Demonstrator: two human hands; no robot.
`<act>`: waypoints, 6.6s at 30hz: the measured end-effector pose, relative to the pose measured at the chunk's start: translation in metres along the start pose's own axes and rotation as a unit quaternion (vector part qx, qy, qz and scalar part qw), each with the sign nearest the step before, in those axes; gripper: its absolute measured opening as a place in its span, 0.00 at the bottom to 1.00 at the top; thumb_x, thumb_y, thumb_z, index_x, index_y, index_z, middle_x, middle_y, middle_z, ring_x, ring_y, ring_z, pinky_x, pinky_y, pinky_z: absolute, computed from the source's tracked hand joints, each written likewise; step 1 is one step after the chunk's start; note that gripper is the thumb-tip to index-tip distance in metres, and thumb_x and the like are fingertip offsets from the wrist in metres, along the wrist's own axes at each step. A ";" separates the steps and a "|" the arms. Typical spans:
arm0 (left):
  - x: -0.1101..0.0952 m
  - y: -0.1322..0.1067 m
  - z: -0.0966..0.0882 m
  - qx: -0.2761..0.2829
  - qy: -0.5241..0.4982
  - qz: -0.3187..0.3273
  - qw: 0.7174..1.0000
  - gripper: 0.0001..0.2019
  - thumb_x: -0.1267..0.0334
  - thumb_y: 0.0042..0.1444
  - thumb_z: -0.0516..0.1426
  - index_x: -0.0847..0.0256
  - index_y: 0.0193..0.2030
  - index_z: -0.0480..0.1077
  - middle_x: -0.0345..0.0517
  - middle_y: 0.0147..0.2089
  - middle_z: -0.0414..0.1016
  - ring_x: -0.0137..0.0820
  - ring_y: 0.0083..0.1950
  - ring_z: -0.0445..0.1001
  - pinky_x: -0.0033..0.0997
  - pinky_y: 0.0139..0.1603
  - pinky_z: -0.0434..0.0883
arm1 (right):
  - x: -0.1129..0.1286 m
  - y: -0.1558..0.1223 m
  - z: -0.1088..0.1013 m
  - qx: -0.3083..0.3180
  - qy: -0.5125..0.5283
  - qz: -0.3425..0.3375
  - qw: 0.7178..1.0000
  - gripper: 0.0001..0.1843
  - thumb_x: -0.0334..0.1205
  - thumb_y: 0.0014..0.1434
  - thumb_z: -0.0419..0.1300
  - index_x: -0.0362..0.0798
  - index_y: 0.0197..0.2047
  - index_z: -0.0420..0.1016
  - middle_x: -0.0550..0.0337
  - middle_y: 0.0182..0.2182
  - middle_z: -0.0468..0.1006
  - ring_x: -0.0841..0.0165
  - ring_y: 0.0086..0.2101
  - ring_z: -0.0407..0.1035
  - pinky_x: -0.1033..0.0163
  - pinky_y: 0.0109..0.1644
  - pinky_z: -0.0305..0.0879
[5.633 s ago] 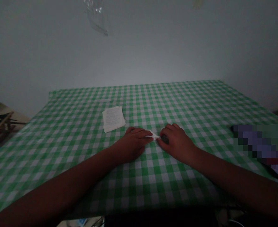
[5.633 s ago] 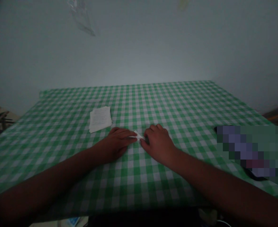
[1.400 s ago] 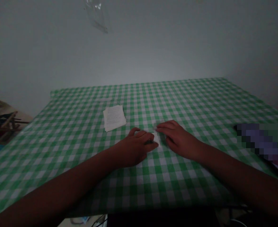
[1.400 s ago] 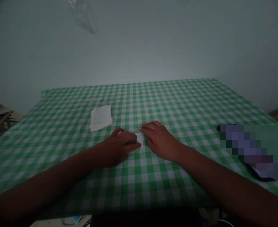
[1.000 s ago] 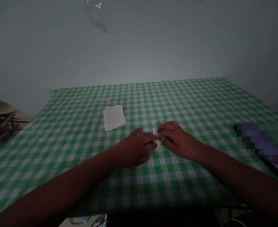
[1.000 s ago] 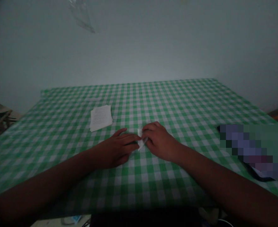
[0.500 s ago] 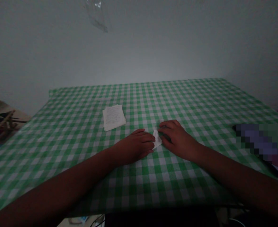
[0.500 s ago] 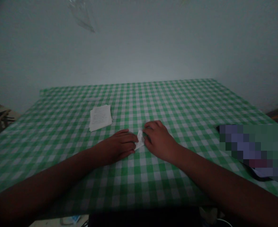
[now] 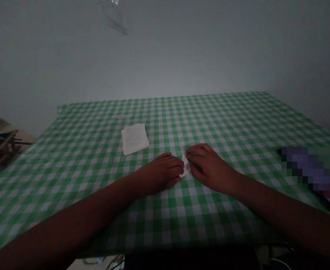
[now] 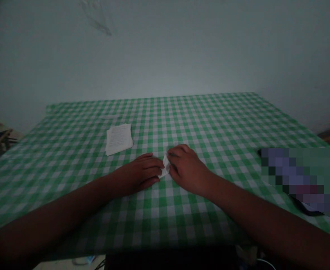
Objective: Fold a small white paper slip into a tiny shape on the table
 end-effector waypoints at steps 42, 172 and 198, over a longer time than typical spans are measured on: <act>0.012 -0.007 -0.005 -0.022 -0.054 -0.004 0.998 0.11 0.69 0.62 0.54 0.56 0.50 0.71 0.46 0.62 0.72 0.41 0.66 0.65 0.52 0.70 0.48 | -0.013 0.001 -0.005 0.032 0.172 -0.026 0.984 0.05 0.33 0.64 0.60 0.48 0.39 0.77 0.57 0.38 0.76 0.69 0.40 0.72 0.62 0.46 0.68; 0.008 -0.001 0.000 -0.207 -0.281 -0.123 0.929 0.08 0.64 0.56 0.65 0.59 0.38 0.70 0.43 0.44 0.75 0.31 0.46 0.75 0.34 0.48 0.72 | 0.011 0.003 0.004 -0.080 0.267 -0.014 0.960 0.21 0.32 0.61 0.60 0.55 0.57 0.69 0.58 0.44 0.76 0.69 0.40 0.74 0.59 0.45 0.74; 0.011 -0.002 -0.002 -0.139 -0.314 -0.197 0.918 0.12 0.59 0.55 0.64 0.59 0.44 0.69 0.41 0.42 0.74 0.26 0.33 0.71 0.29 0.36 0.69 | 0.004 0.006 0.015 -0.080 0.374 0.104 0.918 0.15 0.36 0.57 0.65 0.52 0.48 0.75 0.59 0.39 0.79 0.68 0.37 0.75 0.61 0.38 0.73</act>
Point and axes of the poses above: each hand's wrist, its own y-axis towards the middle knuckle, its own z-axis out of the palm, x = y × z, the point moved 2 cm from there along y, towards the middle knuckle
